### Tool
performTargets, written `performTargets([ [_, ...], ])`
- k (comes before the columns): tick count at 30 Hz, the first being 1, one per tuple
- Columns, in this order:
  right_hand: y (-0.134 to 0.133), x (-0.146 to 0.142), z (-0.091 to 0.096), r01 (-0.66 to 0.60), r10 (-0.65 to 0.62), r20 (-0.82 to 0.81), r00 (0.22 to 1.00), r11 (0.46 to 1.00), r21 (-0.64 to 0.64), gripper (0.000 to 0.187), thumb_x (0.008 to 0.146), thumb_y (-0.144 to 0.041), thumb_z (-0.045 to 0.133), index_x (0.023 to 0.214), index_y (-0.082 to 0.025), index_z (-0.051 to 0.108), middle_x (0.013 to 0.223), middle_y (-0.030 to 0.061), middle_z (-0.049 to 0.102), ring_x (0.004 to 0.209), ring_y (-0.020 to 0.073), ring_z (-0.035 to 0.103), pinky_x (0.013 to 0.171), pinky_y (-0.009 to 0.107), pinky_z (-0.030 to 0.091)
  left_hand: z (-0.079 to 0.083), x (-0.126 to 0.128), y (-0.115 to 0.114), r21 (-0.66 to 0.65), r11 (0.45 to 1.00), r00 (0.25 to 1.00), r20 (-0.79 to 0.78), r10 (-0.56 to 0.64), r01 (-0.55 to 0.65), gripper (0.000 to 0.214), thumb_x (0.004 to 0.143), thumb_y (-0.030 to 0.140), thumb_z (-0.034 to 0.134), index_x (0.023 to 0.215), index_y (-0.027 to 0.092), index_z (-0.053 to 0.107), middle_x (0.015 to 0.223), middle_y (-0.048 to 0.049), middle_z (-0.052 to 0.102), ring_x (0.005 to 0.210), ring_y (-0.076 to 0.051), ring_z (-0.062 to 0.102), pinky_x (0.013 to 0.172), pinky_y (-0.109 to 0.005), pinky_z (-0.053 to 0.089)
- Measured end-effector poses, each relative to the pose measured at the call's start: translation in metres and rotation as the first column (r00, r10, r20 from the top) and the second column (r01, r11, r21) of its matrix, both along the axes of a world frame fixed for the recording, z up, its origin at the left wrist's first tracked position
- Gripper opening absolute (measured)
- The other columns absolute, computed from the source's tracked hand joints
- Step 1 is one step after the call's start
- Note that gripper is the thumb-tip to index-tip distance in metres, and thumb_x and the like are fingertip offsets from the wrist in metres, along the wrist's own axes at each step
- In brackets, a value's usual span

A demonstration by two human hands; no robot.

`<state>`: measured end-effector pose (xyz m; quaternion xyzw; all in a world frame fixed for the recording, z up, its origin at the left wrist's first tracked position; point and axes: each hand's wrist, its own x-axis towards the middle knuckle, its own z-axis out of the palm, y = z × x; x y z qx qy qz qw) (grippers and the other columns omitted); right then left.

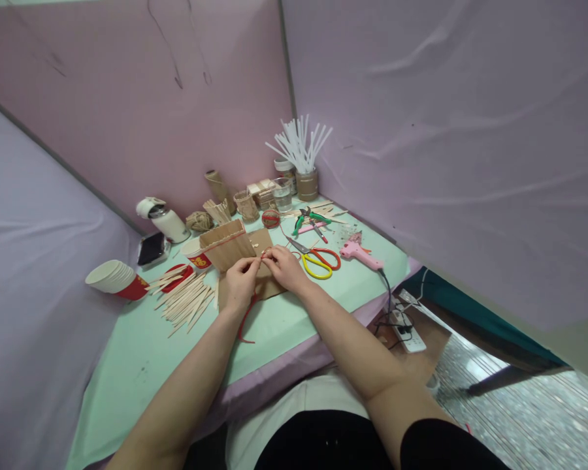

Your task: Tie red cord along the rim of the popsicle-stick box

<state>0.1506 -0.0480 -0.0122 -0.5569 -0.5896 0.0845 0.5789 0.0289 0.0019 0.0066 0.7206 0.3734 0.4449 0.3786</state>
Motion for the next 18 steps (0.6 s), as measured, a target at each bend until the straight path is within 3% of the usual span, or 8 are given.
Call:
performTargets([
  [8, 0.0000, 0.0000, -0.0015, 0.085, -0.085, -0.104, 0.991, 0.996, -0.005, 0.014, 0.084, -0.029, 0.051, 0.078, -0.019, 0.059, 0.080, 0.0026, 0.058, 0.073, 0.0139, 0.053, 0.068, 0.027, 0.042, -0.0011, 0.0007, -0.0007, 0.158, 0.986, 0.997, -0.063, -0.039, 0.049, 0.019, 0.079, 0.028, 0.055, 0.083, 0.015, 0.069, 0.079, -0.0052, 0.067, 0.074, -0.014, 0.059, 0.071, -0.025, 0.043],
  [12, -0.0013, 0.0001, -0.0014, 0.108, -0.107, -0.063, 0.992, 0.994, 0.012, 0.016, 0.084, -0.030, 0.050, 0.078, -0.020, 0.060, 0.078, 0.0031, 0.057, 0.073, 0.0152, 0.052, 0.069, 0.029, 0.042, -0.0036, 0.0006, 0.0008, 0.185, 0.981, 0.996, -0.079, -0.051, 0.065, 0.020, 0.079, 0.026, 0.055, 0.091, 0.017, 0.069, 0.085, -0.0060, 0.067, 0.078, -0.015, 0.059, 0.073, -0.027, 0.044],
  [18, -0.0040, -0.0006, 0.0015, 0.073, -0.075, 0.034, 0.997, 0.996, 0.048, 0.015, 0.086, -0.028, 0.048, 0.081, -0.021, 0.060, 0.084, 0.0052, 0.059, 0.085, 0.0185, 0.052, 0.077, 0.033, 0.041, -0.0039, -0.0003, 0.0013, 0.185, 0.979, 0.995, -0.071, -0.076, 0.088, 0.018, 0.079, 0.025, 0.054, 0.087, 0.017, 0.069, 0.084, -0.0056, 0.067, 0.078, -0.015, 0.060, 0.074, -0.027, 0.044],
])
